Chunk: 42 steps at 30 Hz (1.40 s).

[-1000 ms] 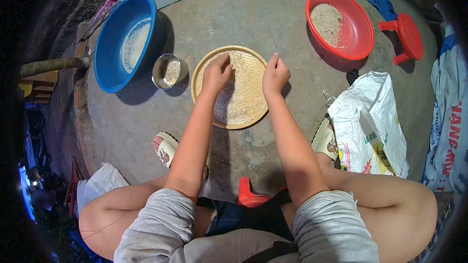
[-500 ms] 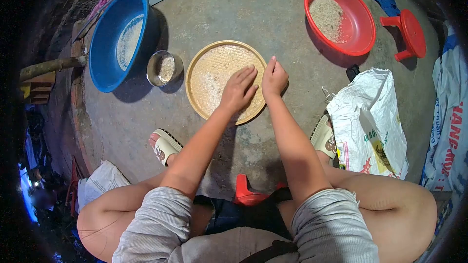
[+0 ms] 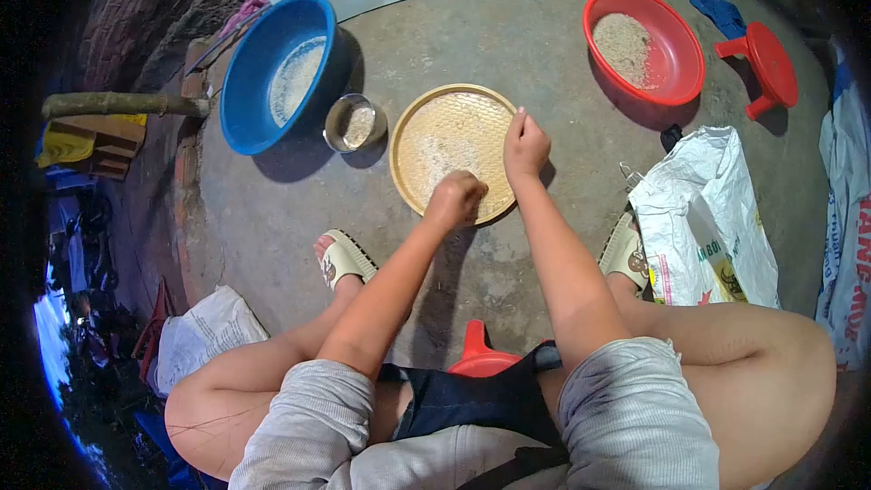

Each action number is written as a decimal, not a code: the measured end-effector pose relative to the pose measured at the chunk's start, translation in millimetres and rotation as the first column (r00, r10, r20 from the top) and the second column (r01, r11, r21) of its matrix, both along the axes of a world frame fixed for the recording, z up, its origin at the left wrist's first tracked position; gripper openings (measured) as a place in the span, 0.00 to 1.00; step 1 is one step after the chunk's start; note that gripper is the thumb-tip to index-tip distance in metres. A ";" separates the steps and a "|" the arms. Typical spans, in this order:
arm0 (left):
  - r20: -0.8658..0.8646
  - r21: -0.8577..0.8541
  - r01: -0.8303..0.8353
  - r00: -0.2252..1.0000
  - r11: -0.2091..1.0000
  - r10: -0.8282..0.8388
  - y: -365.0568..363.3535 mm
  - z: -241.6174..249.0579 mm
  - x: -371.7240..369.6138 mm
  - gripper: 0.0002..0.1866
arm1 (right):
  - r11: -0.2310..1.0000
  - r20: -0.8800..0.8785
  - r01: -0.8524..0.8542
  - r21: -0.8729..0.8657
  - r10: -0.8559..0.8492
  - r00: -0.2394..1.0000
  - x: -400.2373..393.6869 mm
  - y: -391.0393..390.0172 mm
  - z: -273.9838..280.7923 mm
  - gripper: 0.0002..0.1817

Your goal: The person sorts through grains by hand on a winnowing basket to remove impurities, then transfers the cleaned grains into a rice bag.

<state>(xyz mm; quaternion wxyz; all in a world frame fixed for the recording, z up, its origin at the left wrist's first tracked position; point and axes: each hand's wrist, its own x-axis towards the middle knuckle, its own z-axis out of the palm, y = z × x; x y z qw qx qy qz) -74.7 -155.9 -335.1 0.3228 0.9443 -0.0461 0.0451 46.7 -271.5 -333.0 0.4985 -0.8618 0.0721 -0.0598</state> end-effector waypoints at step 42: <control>-0.001 -0.297 -0.253 0.964 0.921 0.265 20.9 69.7 28.7 0.10 | 0.345 -0.522 0.435 0.832 0.753 0.400 2.0 44.5 -30.7 0.19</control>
